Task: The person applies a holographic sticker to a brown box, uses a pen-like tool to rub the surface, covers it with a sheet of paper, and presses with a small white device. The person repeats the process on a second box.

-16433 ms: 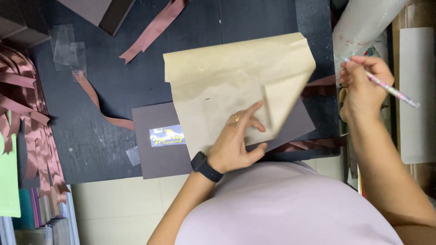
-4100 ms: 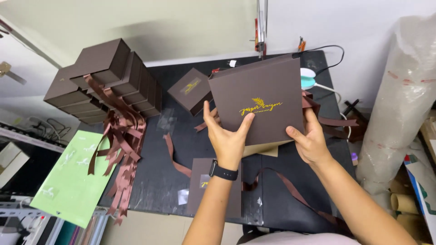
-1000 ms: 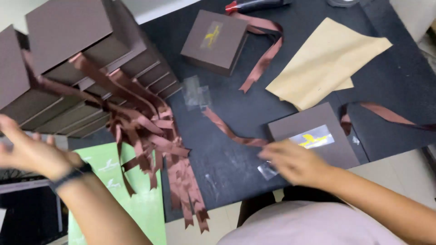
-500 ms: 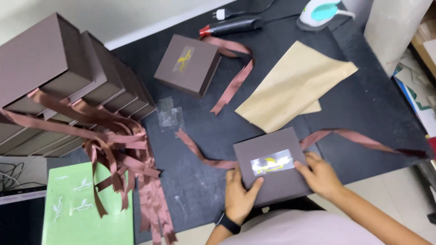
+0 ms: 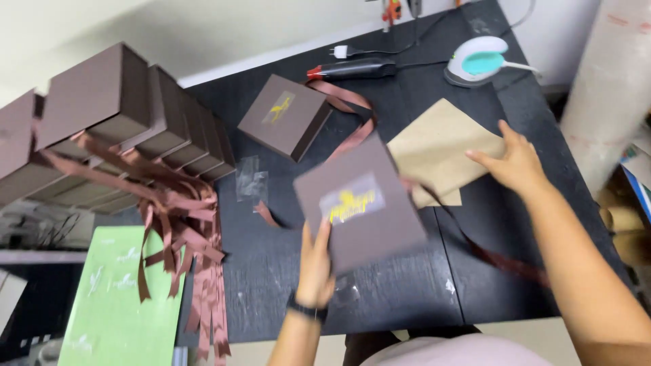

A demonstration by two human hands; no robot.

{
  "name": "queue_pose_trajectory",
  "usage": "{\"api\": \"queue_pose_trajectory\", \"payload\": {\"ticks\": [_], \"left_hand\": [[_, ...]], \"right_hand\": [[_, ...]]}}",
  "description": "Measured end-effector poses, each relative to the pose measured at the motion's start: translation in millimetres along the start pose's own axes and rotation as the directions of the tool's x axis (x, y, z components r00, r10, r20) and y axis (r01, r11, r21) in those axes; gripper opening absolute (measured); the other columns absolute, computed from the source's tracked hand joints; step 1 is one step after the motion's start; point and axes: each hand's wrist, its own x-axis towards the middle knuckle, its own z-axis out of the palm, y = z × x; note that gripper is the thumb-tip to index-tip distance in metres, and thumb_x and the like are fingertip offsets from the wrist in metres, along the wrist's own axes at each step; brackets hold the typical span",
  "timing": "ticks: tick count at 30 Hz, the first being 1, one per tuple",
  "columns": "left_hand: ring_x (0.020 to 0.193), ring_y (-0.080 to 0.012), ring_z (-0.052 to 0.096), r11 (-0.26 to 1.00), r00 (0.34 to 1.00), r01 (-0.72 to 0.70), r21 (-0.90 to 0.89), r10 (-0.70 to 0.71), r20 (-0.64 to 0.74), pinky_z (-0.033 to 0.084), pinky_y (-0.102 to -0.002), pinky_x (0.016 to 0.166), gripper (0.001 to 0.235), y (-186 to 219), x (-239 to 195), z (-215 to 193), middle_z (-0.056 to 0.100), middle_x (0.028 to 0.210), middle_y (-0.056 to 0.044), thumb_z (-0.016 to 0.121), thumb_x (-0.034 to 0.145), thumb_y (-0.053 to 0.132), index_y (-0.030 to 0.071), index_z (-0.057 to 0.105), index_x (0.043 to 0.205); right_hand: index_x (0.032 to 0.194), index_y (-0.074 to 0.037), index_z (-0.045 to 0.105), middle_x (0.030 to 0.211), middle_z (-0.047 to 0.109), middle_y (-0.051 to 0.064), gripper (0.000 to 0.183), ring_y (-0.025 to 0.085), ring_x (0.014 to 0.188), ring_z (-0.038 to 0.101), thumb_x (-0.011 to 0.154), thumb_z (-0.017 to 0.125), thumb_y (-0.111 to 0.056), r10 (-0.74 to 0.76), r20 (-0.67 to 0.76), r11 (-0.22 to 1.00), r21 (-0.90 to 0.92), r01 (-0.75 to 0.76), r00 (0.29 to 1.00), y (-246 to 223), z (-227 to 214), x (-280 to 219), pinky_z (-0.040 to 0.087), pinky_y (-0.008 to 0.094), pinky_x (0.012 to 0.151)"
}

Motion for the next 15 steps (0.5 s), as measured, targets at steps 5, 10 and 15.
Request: {"api": "queue_pose_trajectory", "payload": {"ticks": [5,10,15], "left_hand": [[0.125,-0.0197,0.061,0.995,0.995,0.043,-0.091,-0.035,0.095,0.050,-0.036,0.106,0.065,-22,102,65,0.059,0.146,-0.007,0.059,0.090,0.037,0.014,0.045,0.150],[0.130,-0.0208,0.054,0.999,1.000,0.002,-0.047,-0.003,-0.029,0.045,-0.034,0.106,0.097,-74,235,147,0.049,0.152,-0.012,0.069,0.078,0.044,0.009,0.027,0.158],[0.138,-0.0227,0.047,0.999,0.990,-0.017,0.049,0.024,-0.142,0.037,-0.030,0.113,0.100,-88,284,176,0.043,0.156,-0.013,0.066,0.079,0.047,0.008,0.022,0.160]], "right_hand": [[0.167,-0.022,0.027,0.142,0.057,0.006,0.121,0.033,0.140,0.039,0.064,0.084,-0.052,0.285,0.213,0.958,-0.070,-0.277,0.935,5,-3,16,0.032,0.046,0.116],[0.163,-0.017,0.046,0.130,0.065,0.016,0.107,0.045,0.122,0.050,0.070,0.085,-0.052,0.060,0.016,0.971,-0.232,-0.055,0.998,81,25,35,0.038,0.049,0.105],[0.144,-0.017,0.067,0.112,0.074,0.007,0.058,0.026,0.096,0.069,0.088,0.079,-0.024,0.081,0.152,0.997,0.006,-0.083,0.985,180,25,41,0.046,0.037,0.084]]}}
